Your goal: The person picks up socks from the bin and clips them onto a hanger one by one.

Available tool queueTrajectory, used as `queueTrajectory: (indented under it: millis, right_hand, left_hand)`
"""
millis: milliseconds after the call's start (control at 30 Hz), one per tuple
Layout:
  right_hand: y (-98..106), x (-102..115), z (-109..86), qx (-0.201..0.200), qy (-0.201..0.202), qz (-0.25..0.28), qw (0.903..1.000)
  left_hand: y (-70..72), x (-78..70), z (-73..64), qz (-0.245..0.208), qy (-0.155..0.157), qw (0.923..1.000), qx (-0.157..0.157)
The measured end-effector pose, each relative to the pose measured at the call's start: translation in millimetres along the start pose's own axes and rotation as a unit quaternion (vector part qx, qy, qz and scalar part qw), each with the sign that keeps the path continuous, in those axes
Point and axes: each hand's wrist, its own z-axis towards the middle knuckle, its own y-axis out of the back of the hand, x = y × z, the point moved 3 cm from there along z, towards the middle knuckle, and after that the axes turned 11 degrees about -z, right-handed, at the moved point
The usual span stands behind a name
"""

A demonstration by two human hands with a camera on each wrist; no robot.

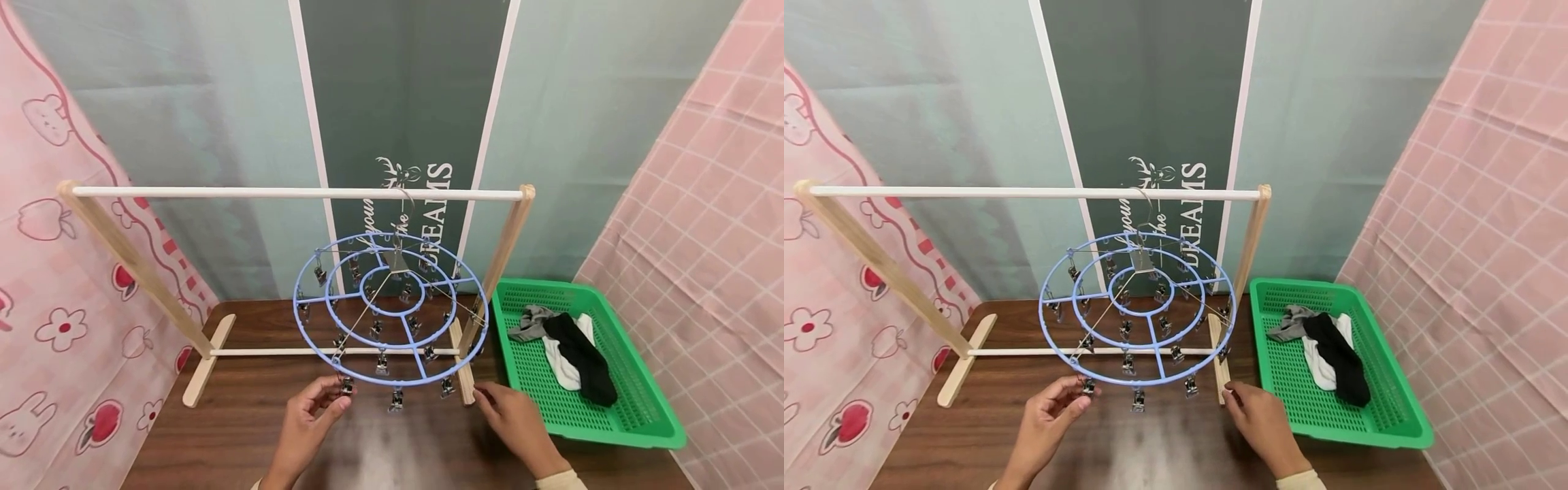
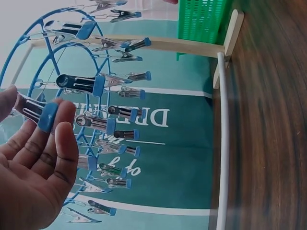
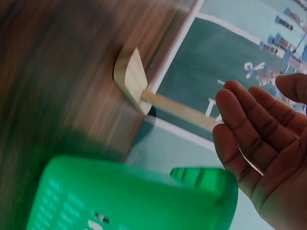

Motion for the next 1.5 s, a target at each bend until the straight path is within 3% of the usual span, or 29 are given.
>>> queueTrajectory:
  millis: [167,300,433,533,767,1000,1233,1500]
  right_hand:
    - [8.3,-7.3,4.3,0.024,-0.016,-0.004,0.9996]
    - [14.7,-10.3,6.9,0.014,-0.011,-0.007,0.9998]
    - [25.5,-15.9,12.8,-0.045,0.014,-0.022,0.9986]
    - [37.4,-22.8,20.6,-0.09,0.012,-0.037,0.9951]
    - [60.3,-41.1,40.5,-0.113,-0.044,-0.044,0.9916]
    - [69.2,-58.3,48.3,-0.139,-0.102,-0.033,0.9844]
    - [77.4,-73.5,60.4,-0.132,-0.159,-0.03,0.9779]
    - [79.8,-94.4,74.9,-0.123,-0.208,-0.032,0.97]
  left_hand:
    - [0.4,-1.9,0.7,-0.015,0.0,0.9999,-0.003]
    - [0.6,-3.5,1.4,-0.011,0.005,0.9999,-0.005]
    - [0.8,-3.3,2.1,-0.009,-0.004,0.9998,-0.016]
    - [0.8,-2.5,2.6,-0.008,-0.014,0.9996,-0.024]
    - [0.1,-3.1,3.5,-0.004,-0.011,0.9994,-0.034]
    - [0.6,-5.2,4.5,-0.01,-0.019,0.9995,-0.024]
    - [-0.5,-7.9,6.8,-0.024,-0.032,0.9992,-0.001]
    - [-0.2,-7.7,7.7,-0.045,-0.024,0.9987,0.004]
